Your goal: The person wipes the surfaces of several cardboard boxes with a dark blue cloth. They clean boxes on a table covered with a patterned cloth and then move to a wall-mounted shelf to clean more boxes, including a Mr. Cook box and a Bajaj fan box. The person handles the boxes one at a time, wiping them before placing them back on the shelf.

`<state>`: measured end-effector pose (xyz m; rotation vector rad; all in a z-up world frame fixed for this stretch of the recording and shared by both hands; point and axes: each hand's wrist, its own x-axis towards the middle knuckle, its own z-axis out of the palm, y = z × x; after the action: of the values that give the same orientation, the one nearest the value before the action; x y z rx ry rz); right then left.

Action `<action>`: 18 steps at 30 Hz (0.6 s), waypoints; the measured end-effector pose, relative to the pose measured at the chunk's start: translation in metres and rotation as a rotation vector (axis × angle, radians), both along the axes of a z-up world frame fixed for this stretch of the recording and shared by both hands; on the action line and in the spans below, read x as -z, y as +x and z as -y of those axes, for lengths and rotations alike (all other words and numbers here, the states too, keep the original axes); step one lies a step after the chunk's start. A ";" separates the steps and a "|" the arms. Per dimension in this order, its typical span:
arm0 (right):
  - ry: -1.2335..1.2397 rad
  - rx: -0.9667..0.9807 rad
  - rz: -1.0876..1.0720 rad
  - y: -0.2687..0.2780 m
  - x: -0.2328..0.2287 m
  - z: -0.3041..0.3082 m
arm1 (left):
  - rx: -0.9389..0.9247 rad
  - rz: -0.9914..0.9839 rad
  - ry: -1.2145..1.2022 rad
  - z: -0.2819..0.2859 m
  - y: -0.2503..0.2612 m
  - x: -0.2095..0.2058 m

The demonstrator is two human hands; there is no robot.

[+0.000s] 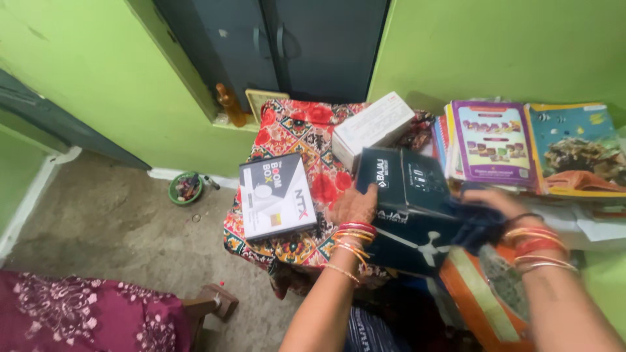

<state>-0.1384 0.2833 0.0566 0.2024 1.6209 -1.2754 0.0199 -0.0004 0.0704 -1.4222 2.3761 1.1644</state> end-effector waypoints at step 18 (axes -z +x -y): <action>0.104 -0.039 -0.593 -0.014 -0.055 0.029 | 0.129 -0.155 -0.282 -0.004 -0.032 -0.036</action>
<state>-0.1522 0.2545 0.1120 -0.1630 2.1812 -1.2922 -0.0119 0.0037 0.1067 -1.2674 2.7857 0.9715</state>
